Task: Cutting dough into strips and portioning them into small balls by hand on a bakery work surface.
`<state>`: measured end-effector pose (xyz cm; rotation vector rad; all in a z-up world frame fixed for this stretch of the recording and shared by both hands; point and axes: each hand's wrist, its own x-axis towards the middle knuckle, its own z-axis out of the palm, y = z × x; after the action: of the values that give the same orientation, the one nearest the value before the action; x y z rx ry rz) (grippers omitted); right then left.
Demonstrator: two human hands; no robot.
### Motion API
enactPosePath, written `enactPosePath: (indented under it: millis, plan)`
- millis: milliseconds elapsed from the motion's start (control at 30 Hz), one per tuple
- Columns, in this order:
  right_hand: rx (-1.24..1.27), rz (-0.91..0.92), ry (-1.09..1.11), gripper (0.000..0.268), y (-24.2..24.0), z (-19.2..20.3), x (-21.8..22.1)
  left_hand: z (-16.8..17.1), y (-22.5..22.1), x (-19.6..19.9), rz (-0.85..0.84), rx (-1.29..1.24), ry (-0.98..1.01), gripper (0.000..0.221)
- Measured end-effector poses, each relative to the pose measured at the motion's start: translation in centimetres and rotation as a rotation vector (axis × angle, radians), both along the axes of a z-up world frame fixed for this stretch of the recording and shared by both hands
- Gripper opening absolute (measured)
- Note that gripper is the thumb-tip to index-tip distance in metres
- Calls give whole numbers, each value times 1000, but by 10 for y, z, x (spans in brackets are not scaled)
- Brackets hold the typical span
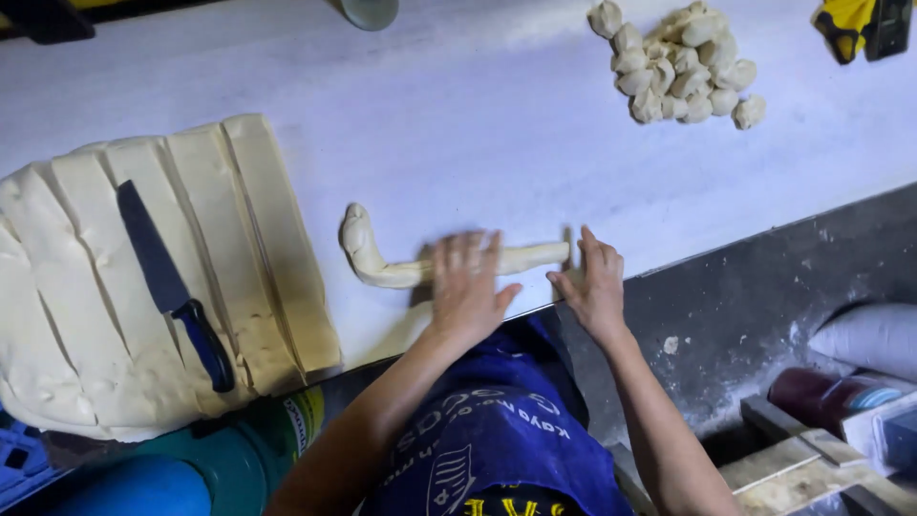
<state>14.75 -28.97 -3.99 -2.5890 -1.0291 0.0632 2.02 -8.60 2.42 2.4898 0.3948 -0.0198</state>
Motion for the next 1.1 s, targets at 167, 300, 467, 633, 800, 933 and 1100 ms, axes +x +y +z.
enactPosePath:
  millis: [167, 300, 467, 633, 800, 933, 1100]
  plan:
    - [121, -105, 197, 45, -1, -12, 9, -43, -24, 57, -110, 100, 25, 51]
    - [198, -219, 635, 47, 28, 76, -16, -39, -9, 42, -167, -50, 43, 40]
    - [474, -495, 599, 29, 63, -25, -22, -54, -5, 44, -53, -214, 23, 49]
    - [307, -486, 575, 34, 60, -2, -21, -26, -24, 41, -126, -139, 77, 59]
    - [83, -335, 547, 41, 41, 44, 4, -44, -18, 78, -264, -131, 54, 22]
    - [189, 82, 833, 24, 58, 153, -42, -43, 9, 122, -249, -31, 130, 17]
    - [510, 439, 223, 5, 59, 185, -26, -51, 4, 92, -304, -204, 297, 73]
